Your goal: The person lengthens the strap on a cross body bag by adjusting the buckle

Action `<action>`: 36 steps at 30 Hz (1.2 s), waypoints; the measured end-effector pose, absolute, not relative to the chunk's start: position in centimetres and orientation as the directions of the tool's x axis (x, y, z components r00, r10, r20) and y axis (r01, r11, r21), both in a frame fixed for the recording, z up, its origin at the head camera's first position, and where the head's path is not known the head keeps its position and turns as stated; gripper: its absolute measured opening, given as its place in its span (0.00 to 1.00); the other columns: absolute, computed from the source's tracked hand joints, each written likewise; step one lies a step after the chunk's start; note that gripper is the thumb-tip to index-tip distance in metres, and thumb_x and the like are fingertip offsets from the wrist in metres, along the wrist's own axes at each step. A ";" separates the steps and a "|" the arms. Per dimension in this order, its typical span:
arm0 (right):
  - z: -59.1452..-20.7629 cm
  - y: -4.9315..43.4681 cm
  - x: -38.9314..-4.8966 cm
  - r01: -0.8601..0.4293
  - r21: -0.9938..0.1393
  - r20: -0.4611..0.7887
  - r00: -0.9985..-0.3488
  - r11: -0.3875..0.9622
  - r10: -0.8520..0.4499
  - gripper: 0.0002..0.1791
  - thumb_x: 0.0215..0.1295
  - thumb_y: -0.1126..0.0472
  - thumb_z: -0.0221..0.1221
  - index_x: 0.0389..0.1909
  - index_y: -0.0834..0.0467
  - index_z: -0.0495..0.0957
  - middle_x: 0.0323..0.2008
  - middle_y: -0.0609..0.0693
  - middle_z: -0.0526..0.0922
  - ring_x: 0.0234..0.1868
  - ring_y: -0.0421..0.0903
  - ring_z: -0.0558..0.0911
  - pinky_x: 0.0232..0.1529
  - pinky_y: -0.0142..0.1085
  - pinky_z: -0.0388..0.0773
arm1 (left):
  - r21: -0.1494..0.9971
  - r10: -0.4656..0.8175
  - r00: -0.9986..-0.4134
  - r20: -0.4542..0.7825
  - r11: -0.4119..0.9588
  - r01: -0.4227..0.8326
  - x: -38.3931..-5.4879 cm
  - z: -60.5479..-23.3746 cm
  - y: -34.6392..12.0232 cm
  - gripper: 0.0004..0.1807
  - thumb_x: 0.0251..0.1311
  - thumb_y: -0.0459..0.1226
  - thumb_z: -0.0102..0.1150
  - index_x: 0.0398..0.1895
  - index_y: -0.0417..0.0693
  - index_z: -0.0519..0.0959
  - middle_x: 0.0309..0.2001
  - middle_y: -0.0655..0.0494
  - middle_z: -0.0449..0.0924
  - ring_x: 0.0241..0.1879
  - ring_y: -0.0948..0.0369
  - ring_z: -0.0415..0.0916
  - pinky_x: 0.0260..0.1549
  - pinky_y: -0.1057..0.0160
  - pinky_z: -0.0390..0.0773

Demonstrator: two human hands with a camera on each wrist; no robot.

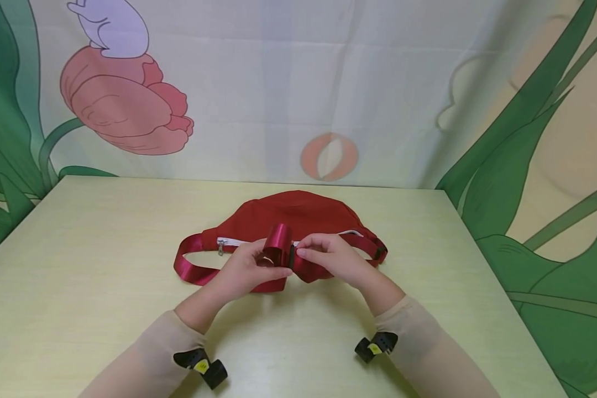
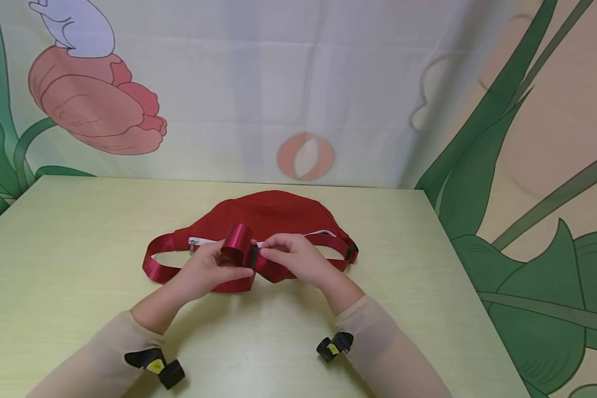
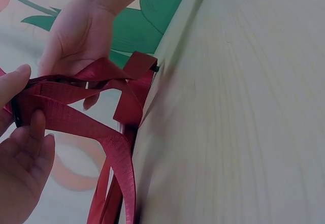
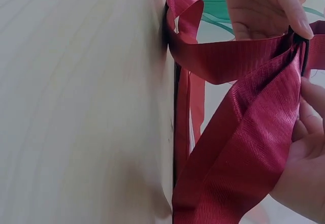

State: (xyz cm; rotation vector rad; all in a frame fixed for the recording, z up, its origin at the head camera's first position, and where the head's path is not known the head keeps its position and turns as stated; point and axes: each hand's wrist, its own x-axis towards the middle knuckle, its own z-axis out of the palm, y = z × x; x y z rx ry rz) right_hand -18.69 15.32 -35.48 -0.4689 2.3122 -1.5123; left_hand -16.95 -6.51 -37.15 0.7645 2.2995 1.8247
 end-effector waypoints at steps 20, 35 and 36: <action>-36.2 18.5 -19.3 -0.269 -0.743 -0.029 -0.902 0.613 -0.431 0.10 0.63 0.50 0.58 0.32 0.53 0.79 0.25 0.45 0.77 0.30 0.45 0.72 0.31 0.37 0.70 | 0.939 0.307 -0.931 0.200 0.212 0.271 -17.5 -35.1 -9.3 0.26 0.50 0.41 0.70 0.54 0.54 0.76 0.43 0.54 0.80 0.42 0.54 0.76 0.42 0.55 0.76; -30.1 21.3 -18.4 -0.274 -0.553 0.039 -0.952 0.787 -0.304 0.21 0.52 0.51 0.68 0.45 0.54 0.76 0.35 0.48 0.79 0.35 0.48 0.76 0.34 0.38 0.76 | 0.917 0.289 -0.919 0.267 0.216 0.334 -17.7 -35.9 -8.5 0.21 0.49 0.38 0.70 0.49 0.48 0.78 0.40 0.54 0.81 0.37 0.56 0.77 0.39 0.57 0.78; -29.9 21.5 -18.4 -0.291 -0.501 0.029 -0.947 0.815 -0.320 0.23 0.52 0.54 0.69 0.48 0.55 0.75 0.37 0.50 0.78 0.37 0.48 0.76 0.36 0.40 0.77 | 0.912 0.276 -0.918 0.284 0.217 0.348 -17.7 -35.8 -8.5 0.21 0.49 0.38 0.70 0.48 0.48 0.78 0.40 0.54 0.81 0.37 0.56 0.77 0.38 0.57 0.78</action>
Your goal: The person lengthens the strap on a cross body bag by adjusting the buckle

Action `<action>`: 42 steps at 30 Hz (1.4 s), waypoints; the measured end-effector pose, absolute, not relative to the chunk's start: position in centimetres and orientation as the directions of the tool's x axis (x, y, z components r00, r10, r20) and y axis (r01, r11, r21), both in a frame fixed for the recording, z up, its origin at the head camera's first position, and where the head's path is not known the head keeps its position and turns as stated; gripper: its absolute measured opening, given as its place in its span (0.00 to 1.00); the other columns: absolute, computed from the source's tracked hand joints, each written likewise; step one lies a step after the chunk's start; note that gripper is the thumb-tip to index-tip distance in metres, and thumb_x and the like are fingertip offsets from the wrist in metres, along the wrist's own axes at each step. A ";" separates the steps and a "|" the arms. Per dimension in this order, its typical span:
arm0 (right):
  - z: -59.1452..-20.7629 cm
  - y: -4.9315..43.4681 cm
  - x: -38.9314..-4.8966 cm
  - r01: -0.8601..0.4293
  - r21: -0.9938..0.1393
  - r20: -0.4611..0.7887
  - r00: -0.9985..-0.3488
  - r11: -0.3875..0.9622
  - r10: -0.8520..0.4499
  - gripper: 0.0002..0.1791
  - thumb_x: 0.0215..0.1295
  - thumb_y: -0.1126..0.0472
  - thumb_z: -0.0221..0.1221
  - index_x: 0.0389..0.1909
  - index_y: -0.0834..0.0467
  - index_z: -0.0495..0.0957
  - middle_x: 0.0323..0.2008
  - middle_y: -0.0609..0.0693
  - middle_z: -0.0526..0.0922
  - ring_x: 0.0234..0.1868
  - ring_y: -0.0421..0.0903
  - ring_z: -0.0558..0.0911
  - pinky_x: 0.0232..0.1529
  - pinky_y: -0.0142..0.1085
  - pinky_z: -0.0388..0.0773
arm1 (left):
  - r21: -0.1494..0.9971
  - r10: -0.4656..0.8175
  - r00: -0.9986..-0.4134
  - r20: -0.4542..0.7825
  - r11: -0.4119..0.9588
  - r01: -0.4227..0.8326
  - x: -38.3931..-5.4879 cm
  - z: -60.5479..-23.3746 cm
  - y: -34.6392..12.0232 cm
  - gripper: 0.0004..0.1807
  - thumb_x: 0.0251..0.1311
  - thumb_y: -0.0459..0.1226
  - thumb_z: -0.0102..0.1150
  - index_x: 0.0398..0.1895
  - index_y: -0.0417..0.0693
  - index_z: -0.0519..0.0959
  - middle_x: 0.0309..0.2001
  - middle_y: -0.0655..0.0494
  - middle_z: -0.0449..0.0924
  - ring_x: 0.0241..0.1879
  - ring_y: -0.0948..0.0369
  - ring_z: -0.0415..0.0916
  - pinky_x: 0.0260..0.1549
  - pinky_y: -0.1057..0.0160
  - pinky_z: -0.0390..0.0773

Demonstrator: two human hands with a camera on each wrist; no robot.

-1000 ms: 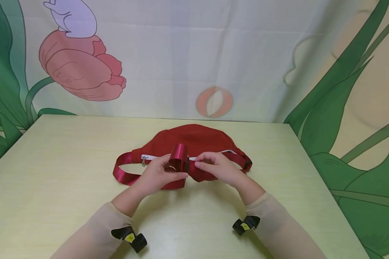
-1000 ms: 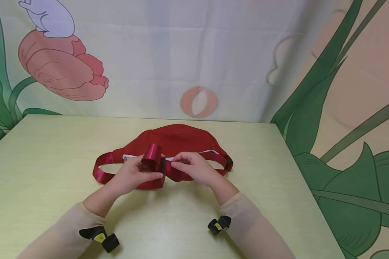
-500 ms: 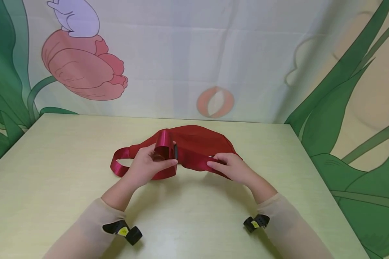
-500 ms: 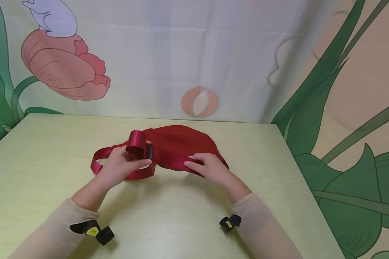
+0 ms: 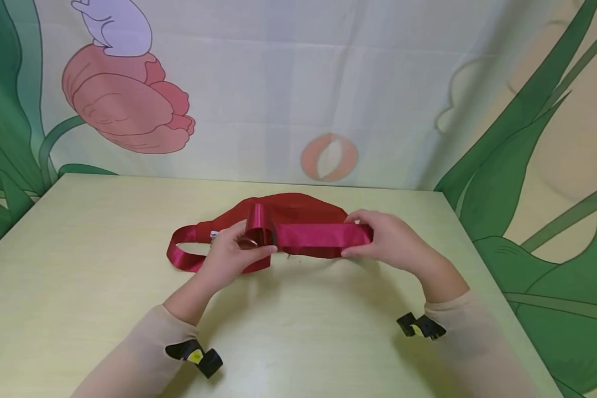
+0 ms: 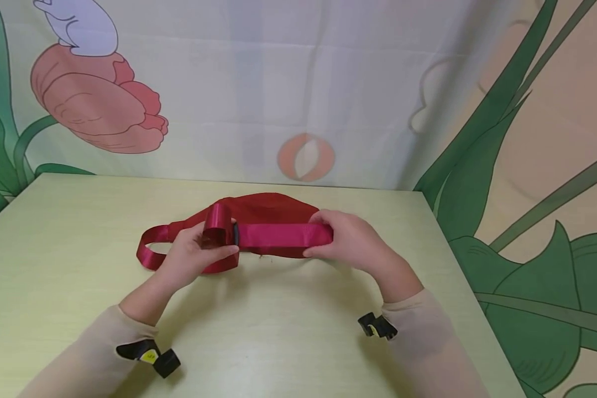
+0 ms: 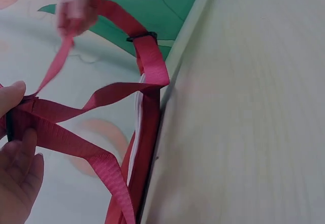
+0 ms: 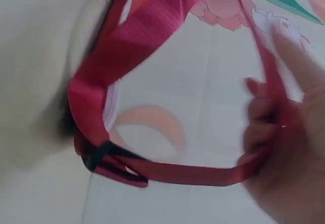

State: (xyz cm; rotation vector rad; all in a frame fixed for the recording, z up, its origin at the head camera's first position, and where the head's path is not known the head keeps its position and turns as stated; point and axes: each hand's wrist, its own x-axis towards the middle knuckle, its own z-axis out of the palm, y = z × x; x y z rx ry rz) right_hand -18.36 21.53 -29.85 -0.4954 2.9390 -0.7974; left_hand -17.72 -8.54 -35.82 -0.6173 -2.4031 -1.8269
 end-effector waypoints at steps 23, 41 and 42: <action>-27.9 24.6 -18.6 -0.173 -0.747 0.281 -0.957 0.642 0.069 0.18 0.69 0.64 0.37 0.56 0.62 0.66 0.39 0.60 0.80 0.26 0.49 0.80 0.28 0.36 0.75 | 0.913 0.306 -0.926 0.220 0.270 0.306 -18.8 -38.0 -5.5 0.21 0.48 0.38 0.70 0.47 0.44 0.79 0.37 0.54 0.81 0.34 0.57 0.76 0.35 0.60 0.77; -29.0 23.6 -18.2 -0.555 -0.550 0.589 -0.787 0.624 -0.180 0.19 0.68 0.64 0.48 0.58 0.65 0.70 0.63 0.56 0.68 0.61 0.53 0.68 0.53 0.44 0.72 | 0.911 0.292 -0.923 0.251 0.252 0.327 -19.4 -38.3 -4.8 0.18 0.49 0.37 0.70 0.45 0.46 0.79 0.39 0.55 0.81 0.37 0.58 0.77 0.38 0.60 0.78; -29.5 23.9 -18.5 -0.463 -0.586 0.493 -0.855 0.665 -0.160 0.19 0.69 0.61 0.49 0.58 0.64 0.69 0.61 0.57 0.70 0.59 0.54 0.70 0.51 0.46 0.74 | 0.910 0.293 -0.923 0.249 0.256 0.326 -19.4 -38.3 -4.9 0.18 0.49 0.37 0.69 0.46 0.45 0.79 0.40 0.55 0.81 0.38 0.58 0.78 0.39 0.60 0.78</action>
